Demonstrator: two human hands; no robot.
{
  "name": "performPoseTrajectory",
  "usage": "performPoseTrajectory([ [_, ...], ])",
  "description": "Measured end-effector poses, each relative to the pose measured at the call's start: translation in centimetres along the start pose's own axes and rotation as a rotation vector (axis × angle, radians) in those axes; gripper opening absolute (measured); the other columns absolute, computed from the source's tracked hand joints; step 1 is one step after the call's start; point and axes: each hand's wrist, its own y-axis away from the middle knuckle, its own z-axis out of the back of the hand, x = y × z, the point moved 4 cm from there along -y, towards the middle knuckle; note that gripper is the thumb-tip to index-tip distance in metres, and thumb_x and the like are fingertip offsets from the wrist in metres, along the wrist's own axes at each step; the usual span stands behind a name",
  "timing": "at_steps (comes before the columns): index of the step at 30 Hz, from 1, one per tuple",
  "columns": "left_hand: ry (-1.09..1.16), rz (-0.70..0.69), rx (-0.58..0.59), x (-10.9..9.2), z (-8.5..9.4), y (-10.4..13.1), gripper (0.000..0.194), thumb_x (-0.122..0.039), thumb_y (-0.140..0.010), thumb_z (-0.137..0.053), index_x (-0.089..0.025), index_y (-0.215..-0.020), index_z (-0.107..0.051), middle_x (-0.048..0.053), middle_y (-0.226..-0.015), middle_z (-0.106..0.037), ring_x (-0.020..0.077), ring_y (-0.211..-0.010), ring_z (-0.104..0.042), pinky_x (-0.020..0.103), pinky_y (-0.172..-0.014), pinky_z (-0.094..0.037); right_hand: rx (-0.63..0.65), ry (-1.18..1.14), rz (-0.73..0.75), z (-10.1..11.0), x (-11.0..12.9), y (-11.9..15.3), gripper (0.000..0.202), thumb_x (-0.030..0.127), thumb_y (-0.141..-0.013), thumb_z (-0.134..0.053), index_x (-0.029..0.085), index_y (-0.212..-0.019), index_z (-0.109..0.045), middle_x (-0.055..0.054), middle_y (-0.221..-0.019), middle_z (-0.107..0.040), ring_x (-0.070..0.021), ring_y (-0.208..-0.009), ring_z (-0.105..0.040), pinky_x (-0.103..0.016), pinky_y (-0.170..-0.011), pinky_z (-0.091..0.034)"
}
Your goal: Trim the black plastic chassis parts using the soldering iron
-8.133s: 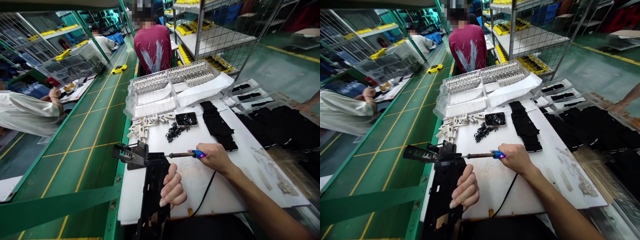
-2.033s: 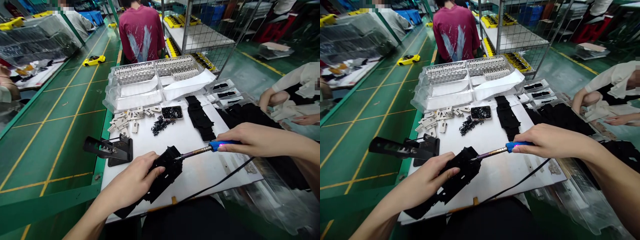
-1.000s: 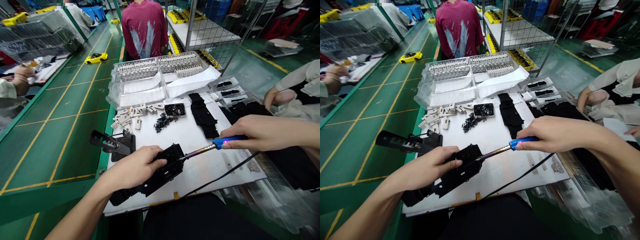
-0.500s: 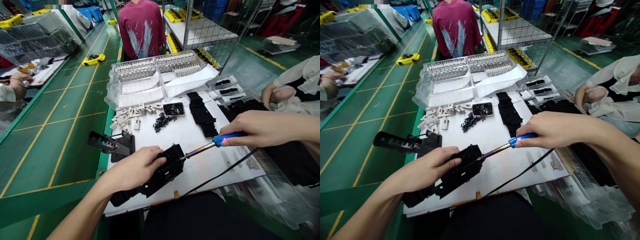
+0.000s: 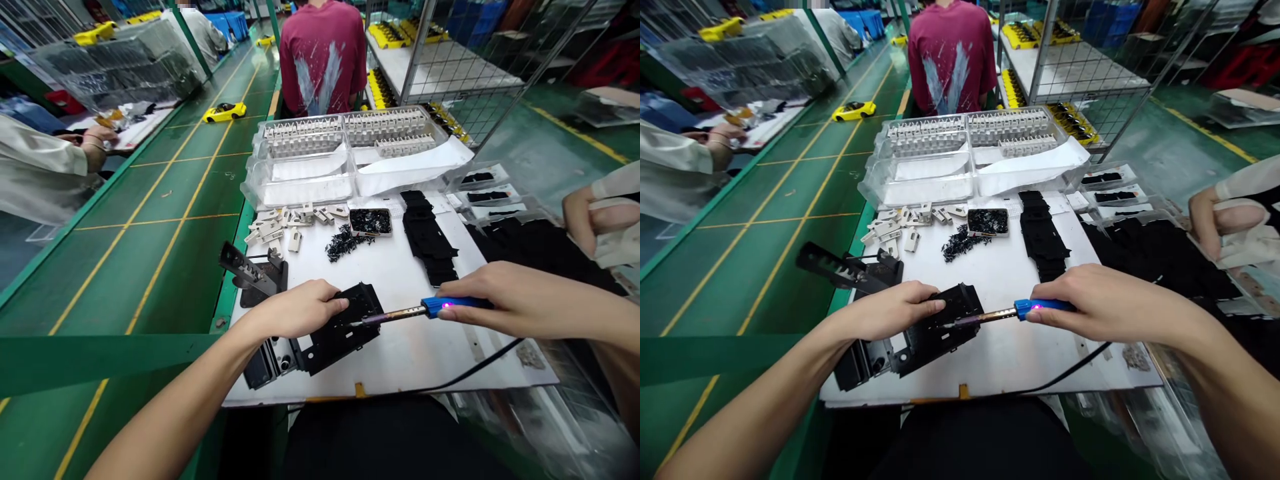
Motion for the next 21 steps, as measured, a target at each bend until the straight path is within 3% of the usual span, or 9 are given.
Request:
performPoseTrajectory([
  [2, -0.009, 0.001, -0.002, -0.25, 0.12, 0.16, 0.040, -0.049, -0.090, -0.039, -0.021, -0.061, -0.036, -0.002, -0.059, -0.044, 0.0142, -0.053, -0.037, 0.029, -0.049, -0.027, 0.133, 0.037, 0.003, -0.55, 0.25, -0.49, 0.036, 0.050, -0.094, -0.047, 0.022, -0.077, -0.063, 0.001, -0.056, -0.058, -0.0134, -0.048, -0.050, -0.027, -0.049, -0.027],
  [7, -0.009, 0.007, 0.029, -0.52, 0.24, 0.47, 0.038, -0.049, -0.090, -0.039, -0.020, -0.065, -0.041, -0.001, -0.063, -0.044, 0.0143, -0.056, -0.038, 0.029, -0.052, -0.028, 0.172, 0.094, -0.037, -0.32, 0.25, -0.90, 0.041, 0.053, -0.095, -0.042, 0.021, -0.077, -0.060, 0.001, -0.057, -0.056, -0.0132, -0.049, -0.049, -0.027, -0.050, -0.026],
  [16, 0.019, -0.018, 0.045, -0.36, 0.06, 0.67, 0.038, -0.050, -0.090, -0.039, -0.019, -0.067, -0.042, -0.002, -0.063, -0.043, 0.0137, -0.057, -0.037, 0.030, -0.052, -0.028, 0.200, 0.068, -0.065, -0.46, 0.25, -0.67, 0.042, 0.055, -0.095, -0.040, 0.022, -0.082, -0.062, 0.001, -0.061, -0.058, -0.0145, -0.052, -0.051, -0.027, -0.053, -0.028],
  [21, 0.018, -0.037, 0.053, -0.33, -0.14, 0.76, 0.038, -0.050, -0.091, -0.038, -0.020, -0.067, -0.040, -0.003, -0.062, -0.041, 0.0130, -0.056, -0.035, 0.029, -0.051, -0.028, 0.154, 0.058, -0.056, -0.49, 0.32, -0.42, 0.042, 0.056, -0.094, -0.043, 0.023, -0.080, -0.065, 0.001, -0.059, -0.059, -0.0143, -0.051, -0.051, -0.027, -0.052, -0.029],
])
